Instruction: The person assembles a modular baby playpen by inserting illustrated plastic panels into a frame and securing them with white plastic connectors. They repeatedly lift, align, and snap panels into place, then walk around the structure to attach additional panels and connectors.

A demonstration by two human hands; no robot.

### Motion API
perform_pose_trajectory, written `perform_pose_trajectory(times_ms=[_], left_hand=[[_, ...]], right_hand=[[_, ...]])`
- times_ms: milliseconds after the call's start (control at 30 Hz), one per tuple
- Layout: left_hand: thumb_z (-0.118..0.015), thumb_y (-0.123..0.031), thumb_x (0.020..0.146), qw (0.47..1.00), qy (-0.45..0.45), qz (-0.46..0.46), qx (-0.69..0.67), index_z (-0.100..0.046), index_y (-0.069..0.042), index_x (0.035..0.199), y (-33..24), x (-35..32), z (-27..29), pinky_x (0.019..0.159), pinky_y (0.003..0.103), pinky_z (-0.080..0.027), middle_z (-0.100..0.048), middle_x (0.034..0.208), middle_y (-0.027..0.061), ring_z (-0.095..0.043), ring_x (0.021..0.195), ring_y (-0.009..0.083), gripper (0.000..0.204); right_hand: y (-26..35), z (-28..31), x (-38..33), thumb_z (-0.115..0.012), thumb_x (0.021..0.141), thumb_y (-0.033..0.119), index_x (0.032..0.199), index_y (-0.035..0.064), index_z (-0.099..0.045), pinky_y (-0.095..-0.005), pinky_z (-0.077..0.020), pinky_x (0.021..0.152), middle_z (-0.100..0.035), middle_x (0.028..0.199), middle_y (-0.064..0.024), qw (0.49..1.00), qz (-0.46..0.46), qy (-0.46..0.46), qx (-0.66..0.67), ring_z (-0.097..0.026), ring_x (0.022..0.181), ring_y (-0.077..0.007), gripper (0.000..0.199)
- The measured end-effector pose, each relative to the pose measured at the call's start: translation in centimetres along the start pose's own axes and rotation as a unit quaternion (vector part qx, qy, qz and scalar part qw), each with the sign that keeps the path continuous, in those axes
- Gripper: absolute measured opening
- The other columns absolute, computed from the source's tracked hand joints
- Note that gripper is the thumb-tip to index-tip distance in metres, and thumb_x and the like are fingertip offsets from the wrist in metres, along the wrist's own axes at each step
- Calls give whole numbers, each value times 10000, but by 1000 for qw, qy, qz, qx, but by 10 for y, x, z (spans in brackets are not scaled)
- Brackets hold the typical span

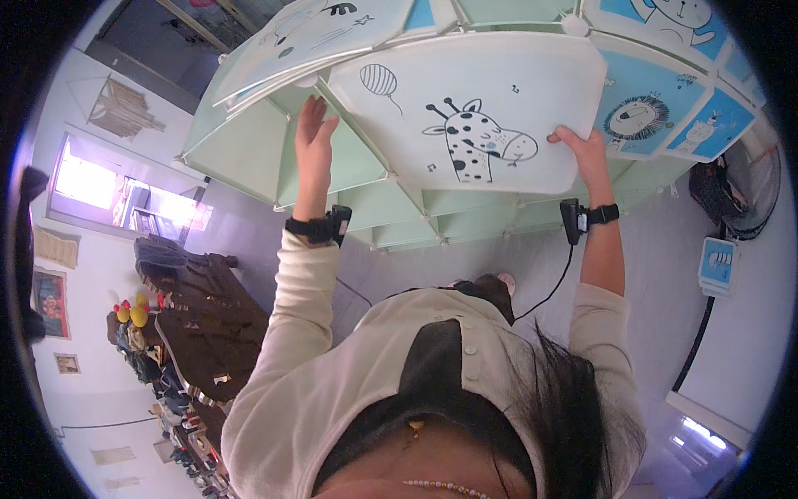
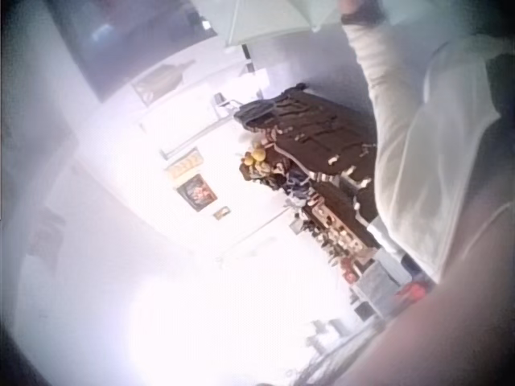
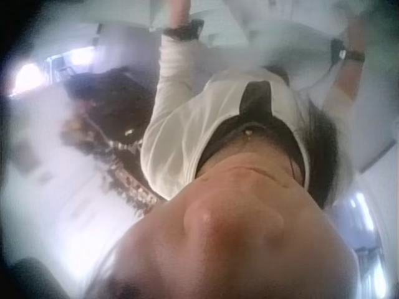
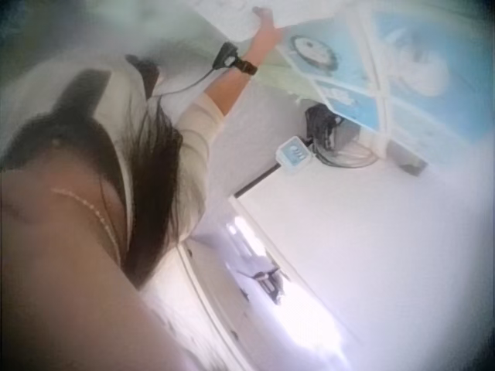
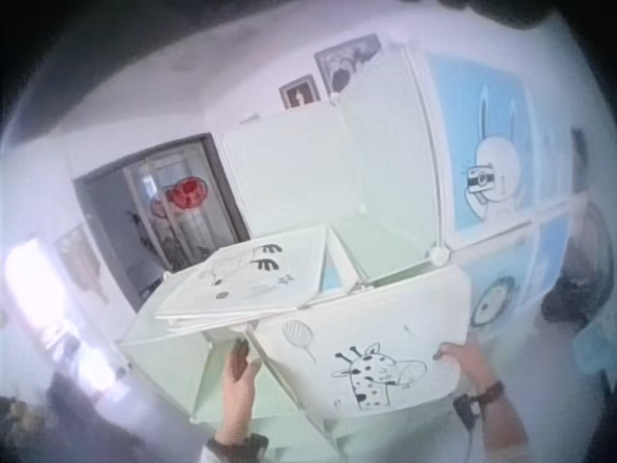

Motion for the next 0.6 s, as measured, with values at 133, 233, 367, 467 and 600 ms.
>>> perform_pose_trajectory(times_ms=[133, 233, 367, 467, 600], left_hand=[[-558, -6, 789, 996, 83, 25, 28, -401, 21, 1360, 1, -3, -11, 949, 312, -432, -533, 1282, 188, -555, 1159, 258, 593], [-547, 10, 786, 992, 84, 5, 95, -388, 32, 1357, 2, -4, -15, 913, 326, -470, -531, 1289, 166, -572, 1135, 264, 593], [-548, 29, 771, 992, 85, 5, 95, -356, 20, 1374, -1, -7, -19, 939, 347, -470, -516, 1304, 151, -547, 1170, 273, 633], [-540, 49, 765, 994, 75, -9, 81, -325, 11, 1392, 3, -12, -20, 976, 355, -454, -501, 1314, 154, -527, 1193, 277, 663], [-540, 78, 754, 995, 74, -20, 58, -290, 8, 1406, 7, -21, -19, 1017, 364, -429, -485, 1324, 176, -507, 1215, 279, 702]], right_hand=[[-8, -3, 0, -686, 833, 175, 912, -25, -673, -285, -500, 693, -694, 819, -89, 998, -12, -37, -40, -624, 741, -132, 216], [-25, -7, -2, -690, 835, 163, 899, -19, -670, -282, -499, 690, -694, 808, -86, 999, -14, -43, -3, -626, 744, -129, 194], [-33, -14, -5, -700, 833, 156, 892, -7, -667, -272, -497, 688, -695, 793, -84, 997, 6, -60, 40, -631, 744, -128, 177], [-28, -11, 3, -702, 835, 162, 911, -8, -662, -265, -494, 702, -696, 797, -83, 997, 7, -77, 5, -632, 756, -128, 190], [-30, -13, 1, -695, 839, 157, 919, -18, -656, -267, -492, 706, -696, 795, -82, 997, 2, -71, 7, -632, 755, -133, 197]])
Point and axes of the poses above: each hand's wrist, its own x-axis towards the middle knuckle, its own z-axis out of the back of the hand, y = z × x, the point moved 4 cm from there along x, towards the middle knuckle
